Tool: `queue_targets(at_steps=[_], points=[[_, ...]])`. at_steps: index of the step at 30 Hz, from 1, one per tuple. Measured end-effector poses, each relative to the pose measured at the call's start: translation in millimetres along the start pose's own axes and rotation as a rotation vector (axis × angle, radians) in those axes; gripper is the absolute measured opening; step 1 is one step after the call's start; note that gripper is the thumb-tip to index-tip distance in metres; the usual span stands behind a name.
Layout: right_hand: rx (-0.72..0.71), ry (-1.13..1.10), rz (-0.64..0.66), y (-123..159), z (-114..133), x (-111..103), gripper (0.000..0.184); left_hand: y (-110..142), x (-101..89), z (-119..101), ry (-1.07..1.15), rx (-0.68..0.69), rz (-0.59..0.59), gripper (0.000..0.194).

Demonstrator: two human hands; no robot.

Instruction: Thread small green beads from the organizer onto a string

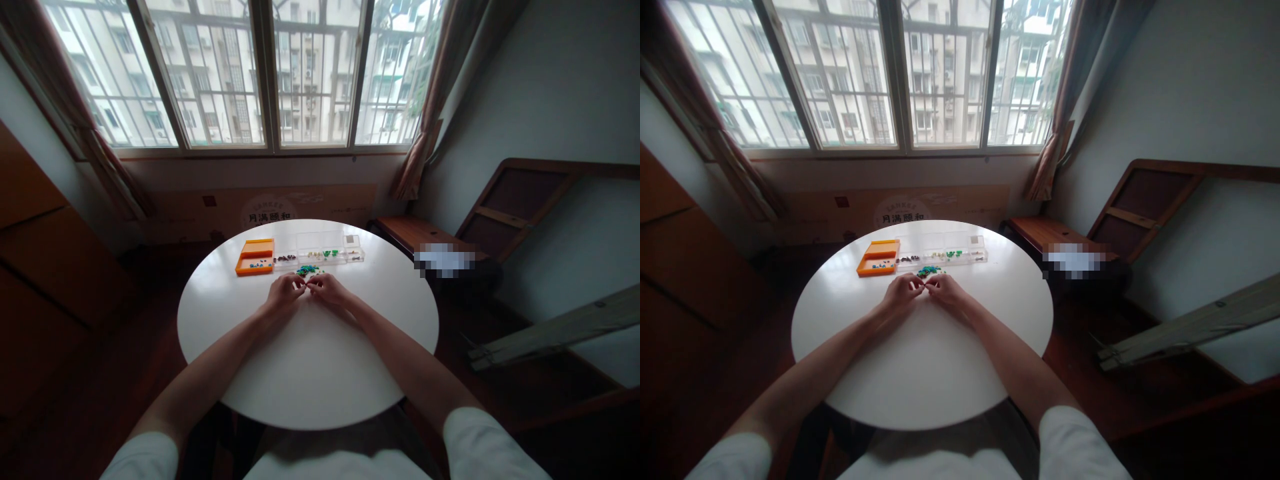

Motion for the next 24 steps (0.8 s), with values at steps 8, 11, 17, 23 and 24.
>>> queue_targets(at_steps=[8, 11, 17, 23, 24], points=[[0.0, 0.01, 0.006, -0.2, 1.1, -0.3, 0.021, -1.3, 1.2, -1.4, 0.025, 0.032, -0.013, 0.014], [0.004, 0.019, 0.004, -0.4, 0.2, -0.5, 0.021, -1.2, 2.1, -1.4, 0.033, 0.036, -0.014, 0.013], [-0.004, 0.026, -0.002, -0.4, -1.0, -0.6, 0.021, -1.5, 3.0, -1.3, 0.052, 0.056, -0.019, 0.015], [0.001, 0.05, 0.003, -0.6, -1.1, 0.5, 0.02, -0.7, 3.1, -2.1, 0.055, 0.072, -0.018, 0.014], [-0.003, 0.057, 0.003, -0.8, -1.6, 0.7, 0.02, -0.5, 3.1, -2.4, 0.056, 0.075, -0.016, 0.014]])
Point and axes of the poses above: each hand's wrist, its own y-axis away from the middle knuckle, its own x-axis out of the palm, z = x × y, the point moved 5 cm from there along -y, towards the middle knuckle, and after that the axes turned 15 degrees about -y, right-handed, at the moved point
